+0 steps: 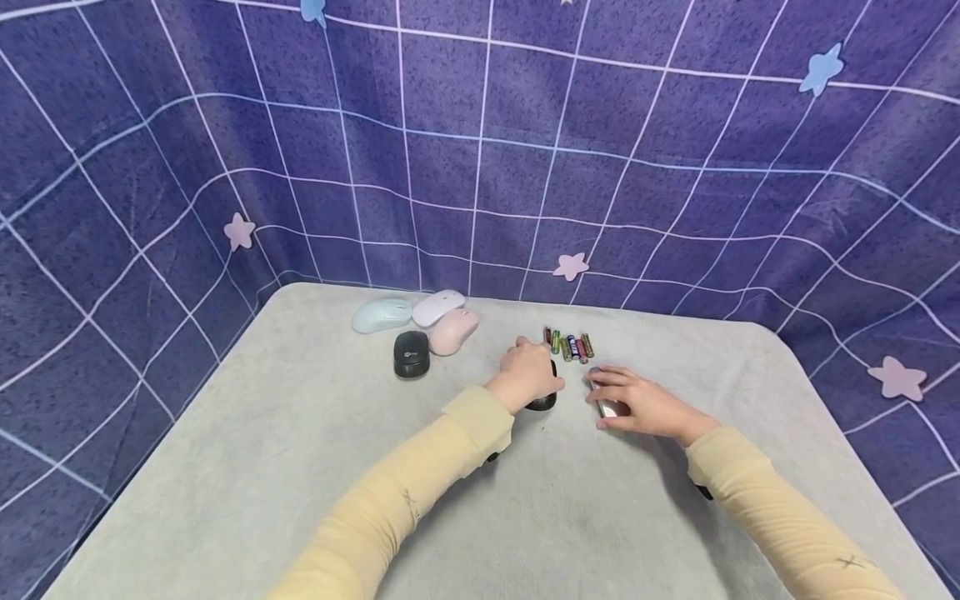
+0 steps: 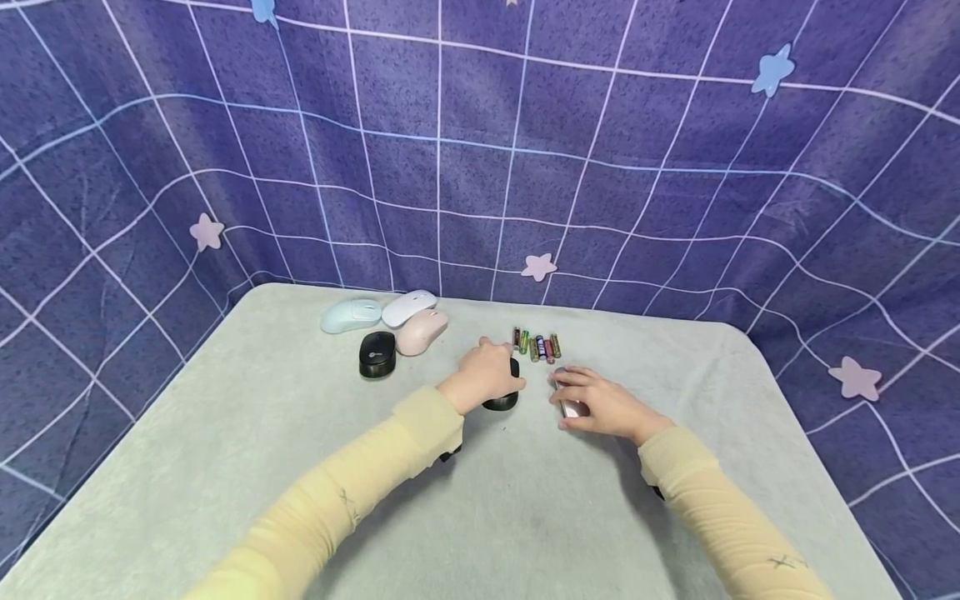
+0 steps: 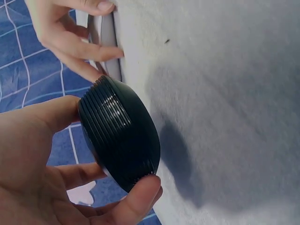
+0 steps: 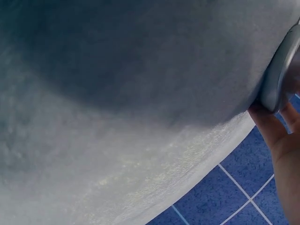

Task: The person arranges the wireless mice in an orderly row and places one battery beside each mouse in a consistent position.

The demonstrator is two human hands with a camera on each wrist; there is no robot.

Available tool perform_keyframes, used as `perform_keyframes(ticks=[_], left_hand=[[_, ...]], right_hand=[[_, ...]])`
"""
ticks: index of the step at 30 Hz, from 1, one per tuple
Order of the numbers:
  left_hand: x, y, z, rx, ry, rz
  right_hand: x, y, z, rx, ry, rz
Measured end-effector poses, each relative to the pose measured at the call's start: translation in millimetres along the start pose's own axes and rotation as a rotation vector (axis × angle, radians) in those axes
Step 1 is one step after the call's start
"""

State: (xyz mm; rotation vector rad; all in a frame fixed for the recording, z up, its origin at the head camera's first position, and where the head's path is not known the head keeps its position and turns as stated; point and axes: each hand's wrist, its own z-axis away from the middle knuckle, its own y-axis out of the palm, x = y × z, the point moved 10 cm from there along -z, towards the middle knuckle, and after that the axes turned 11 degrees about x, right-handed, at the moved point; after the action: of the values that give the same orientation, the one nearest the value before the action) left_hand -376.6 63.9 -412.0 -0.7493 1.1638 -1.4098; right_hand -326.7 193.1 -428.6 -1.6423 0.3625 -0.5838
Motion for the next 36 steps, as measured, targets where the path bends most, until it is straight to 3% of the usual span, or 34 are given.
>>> perform_keyframes(ticks=[16,36], left_hand=[[-17.5,15.7,-10.8,0.007,-0.006,-0.002],[-12.5,23.9,-16.0,-0.007,-0.062,-0.013]], right_hand=[[-1,-1,0.0,0.012,0.032,-0.023],[-2,3,-0.9,0.024,0.056,-0.026]])
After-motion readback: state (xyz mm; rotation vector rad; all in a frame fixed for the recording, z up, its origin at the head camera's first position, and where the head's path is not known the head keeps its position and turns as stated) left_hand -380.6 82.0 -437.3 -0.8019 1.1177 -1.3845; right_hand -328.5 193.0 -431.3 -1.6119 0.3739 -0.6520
